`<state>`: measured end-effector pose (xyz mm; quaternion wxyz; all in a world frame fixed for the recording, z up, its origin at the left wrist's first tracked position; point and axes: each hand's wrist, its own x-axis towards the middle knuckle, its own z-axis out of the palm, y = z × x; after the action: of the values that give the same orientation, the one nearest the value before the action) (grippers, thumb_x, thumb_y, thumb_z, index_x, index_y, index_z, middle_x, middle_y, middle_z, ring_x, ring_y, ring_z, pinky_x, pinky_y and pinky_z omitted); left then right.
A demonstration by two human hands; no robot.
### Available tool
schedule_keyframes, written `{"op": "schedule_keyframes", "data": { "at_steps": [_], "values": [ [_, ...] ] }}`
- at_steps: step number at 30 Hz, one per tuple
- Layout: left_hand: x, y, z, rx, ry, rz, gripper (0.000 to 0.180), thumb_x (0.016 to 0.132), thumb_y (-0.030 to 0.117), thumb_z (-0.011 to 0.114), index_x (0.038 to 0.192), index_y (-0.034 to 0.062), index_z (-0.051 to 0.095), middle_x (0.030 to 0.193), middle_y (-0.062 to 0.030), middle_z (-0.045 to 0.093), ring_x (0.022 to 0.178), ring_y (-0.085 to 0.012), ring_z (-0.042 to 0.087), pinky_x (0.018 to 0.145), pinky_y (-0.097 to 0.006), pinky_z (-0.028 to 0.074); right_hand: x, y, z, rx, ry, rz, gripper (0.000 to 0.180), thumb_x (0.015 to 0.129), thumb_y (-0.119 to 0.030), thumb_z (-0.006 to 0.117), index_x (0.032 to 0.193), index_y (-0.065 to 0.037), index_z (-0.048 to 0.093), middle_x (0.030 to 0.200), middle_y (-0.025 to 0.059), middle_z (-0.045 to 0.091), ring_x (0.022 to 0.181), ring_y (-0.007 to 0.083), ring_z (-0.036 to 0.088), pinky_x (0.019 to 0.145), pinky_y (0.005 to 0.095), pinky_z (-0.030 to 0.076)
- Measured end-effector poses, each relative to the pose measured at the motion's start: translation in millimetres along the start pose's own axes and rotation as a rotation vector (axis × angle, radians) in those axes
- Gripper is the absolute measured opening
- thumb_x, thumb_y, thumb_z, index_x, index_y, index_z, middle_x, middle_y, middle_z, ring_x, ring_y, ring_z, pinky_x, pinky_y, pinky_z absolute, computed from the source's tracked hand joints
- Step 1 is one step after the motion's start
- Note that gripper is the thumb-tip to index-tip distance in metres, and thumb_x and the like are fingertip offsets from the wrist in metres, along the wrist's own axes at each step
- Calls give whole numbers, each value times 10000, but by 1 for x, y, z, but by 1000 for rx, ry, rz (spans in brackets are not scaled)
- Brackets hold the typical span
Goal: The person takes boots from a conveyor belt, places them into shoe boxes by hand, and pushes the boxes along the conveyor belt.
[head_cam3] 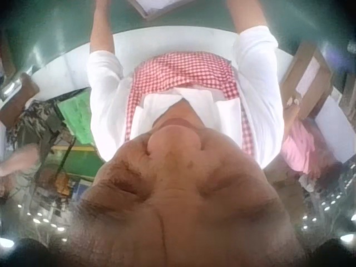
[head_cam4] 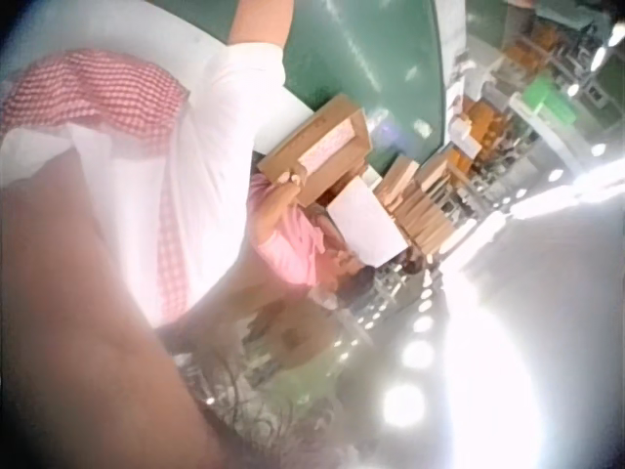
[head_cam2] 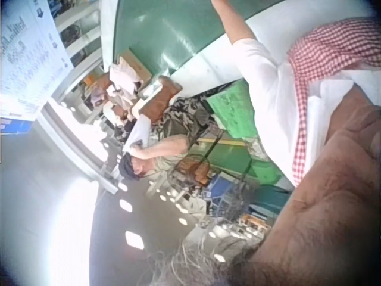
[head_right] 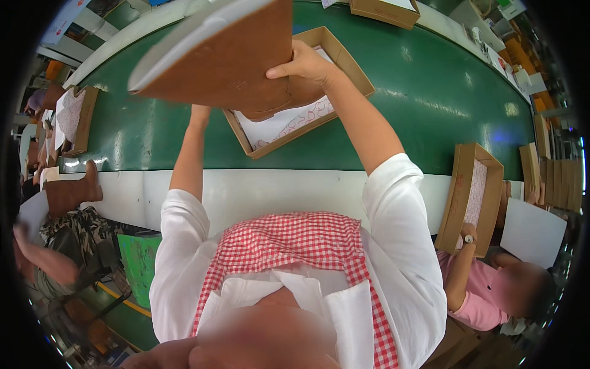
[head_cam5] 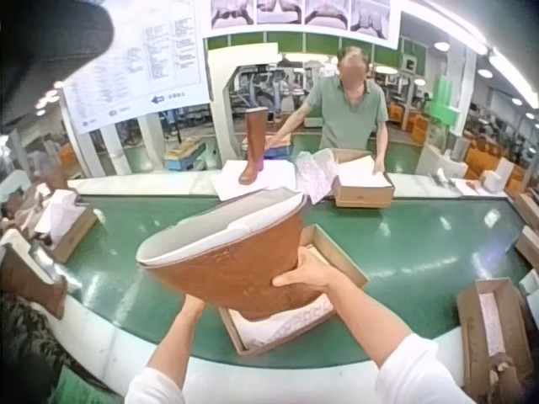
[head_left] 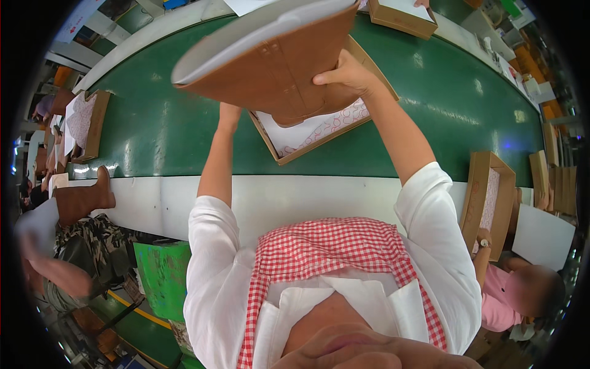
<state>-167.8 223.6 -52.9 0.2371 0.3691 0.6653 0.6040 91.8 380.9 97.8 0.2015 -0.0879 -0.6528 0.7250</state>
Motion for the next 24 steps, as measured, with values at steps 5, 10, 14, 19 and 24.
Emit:
{"op": "schedule_keyframes", "data": {
  "at_steps": [5, 10, 14, 19, 24],
  "values": [
    [-90, -16, -24, 30, 183, -151, 435, 849, 93, 598, 1268, 57, 486, 1129, -111, 589, 952, -157, 581, 794, -268, 475, -7, 91, -10, -92, 114, 186, 614, 749, -199, 721, 1275, -26, 456, 1236, 91, 516, 1157, 187, 463, 992, 321, 362],
    [-208, -47, -68, 730, 527, -166, 434, 775, 54, 632, 1199, 83, 543, 1139, -129, 583, 1086, -292, 503, 948, -390, 383, -36, 125, -5, -494, 434, 27, 511, 842, -274, 634, 1262, -31, 472, 1123, 147, 600, 1029, 241, 580, 856, 349, 462],
    [-287, -62, -98, 1000, 558, -259, 409, 791, 94, 628, 1187, 45, 535, 1225, -141, 528, 1160, -324, 439, 985, -428, 347, -80, 138, 36, -1147, 689, -271, 149, 768, -100, 607, 907, -55, 630, 872, 94, 646, 828, 302, 595, 695, 418, 439],
    [-312, -56, -94, 1253, 401, -121, 360, 854, 113, 533, 1200, 17, 500, 1303, -179, 449, 1252, -359, 357, 1055, -450, 262, -99, 137, 119, -1316, 40, -421, 183, 778, -166, 601, 944, -96, 631, 1227, 90, 518, 1151, 304, 430, 815, 453, 371],
    [-312, -55, -90, 1293, 426, -145, 362, 858, 110, 515, 1204, 5, 490, 1300, -181, 450, 1252, -359, 356, 1059, -450, 253, -89, 149, 136, -1693, -544, -293, 209, 782, -187, 609, 967, -111, 668, 1328, 88, 443, 1296, 311, 284, 887, 535, 348]
  ]
}}
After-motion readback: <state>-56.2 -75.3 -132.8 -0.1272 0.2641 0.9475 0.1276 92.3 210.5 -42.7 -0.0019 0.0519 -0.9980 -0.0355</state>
